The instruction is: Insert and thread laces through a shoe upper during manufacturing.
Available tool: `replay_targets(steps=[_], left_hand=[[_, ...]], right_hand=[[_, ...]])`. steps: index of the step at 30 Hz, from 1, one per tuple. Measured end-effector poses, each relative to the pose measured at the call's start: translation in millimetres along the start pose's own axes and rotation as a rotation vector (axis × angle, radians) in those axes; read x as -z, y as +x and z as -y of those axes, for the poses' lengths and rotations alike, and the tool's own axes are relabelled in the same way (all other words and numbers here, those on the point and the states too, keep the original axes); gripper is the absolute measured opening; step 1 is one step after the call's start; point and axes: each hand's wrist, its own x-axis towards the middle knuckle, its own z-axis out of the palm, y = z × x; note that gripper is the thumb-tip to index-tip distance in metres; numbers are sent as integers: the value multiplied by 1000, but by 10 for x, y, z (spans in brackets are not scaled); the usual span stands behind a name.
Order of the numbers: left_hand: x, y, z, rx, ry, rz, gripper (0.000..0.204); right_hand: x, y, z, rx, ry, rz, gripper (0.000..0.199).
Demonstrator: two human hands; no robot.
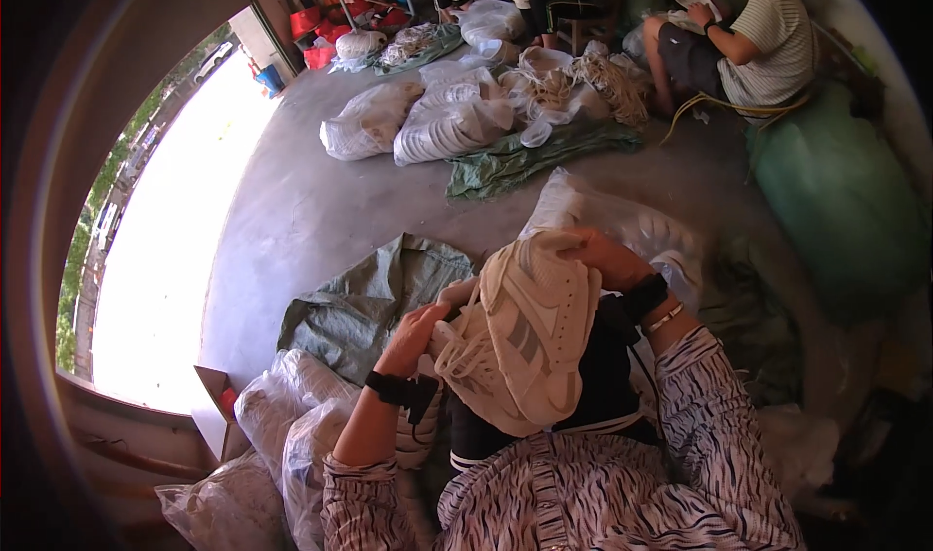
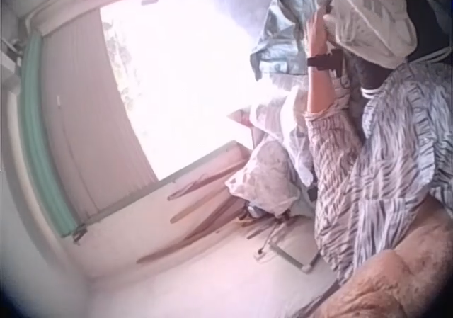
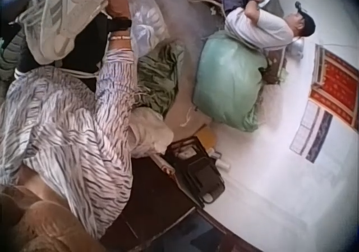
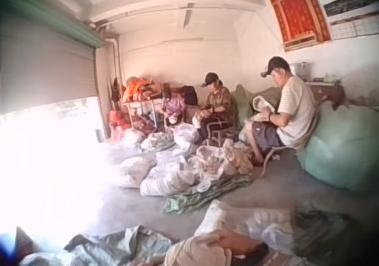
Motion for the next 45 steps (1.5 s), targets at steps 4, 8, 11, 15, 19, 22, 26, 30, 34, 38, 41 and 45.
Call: replay_targets(steps=[4, 8, 11, 15, 19, 22, 26, 30, 34, 38, 41, 45], left_hand=[[-265, 125, 31, -232, 348, 280, 39], [-393, -43, -62, -268, 408, 292, 40], [-245, -208, 106, -230, 178, 285, 48], [-355, -365, 177, 31, 156, 142, 52], [-415, -405, 70, 46, 67, 143, 59], [-557, -438, 69, -449, 248, -45, 75], [-826, -336, -32, -629, 814, -28, 101], [-668, -181, 118, -478, 491, 50, 101], [-710, -233, 138, -562, 664, -11, 99], [-729, -199, 166, -605, 782, -23, 98], [-817, -248, 146, -611, 822, -33, 98], [-883, -272, 135, -623, 918, -24, 99]], right_hand=[[-181, 286, -256, -164, -195, 57, 30], [-138, 254, -298, -243, -552, -19, 26], [-441, 184, -39, -433, -742, -98, 32], [-490, 112, 18, -454, -795, -191, 31], [-469, 197, -241, -313, -917, -276, 24], [-487, 165, -226, -356, -991, -291, 24], [-468, 108, -227, -331, -923, -348, 25], [-682, -151, -176, 207, -1060, -608, 22], [-715, -425, -285, 215, -1270, -423, 18], [-597, -506, -234, 194, -1143, -375, 16], [-533, -531, -215, 314, -1445, -335, 15], [-414, -577, -228, 80, -1280, -212, 17]])
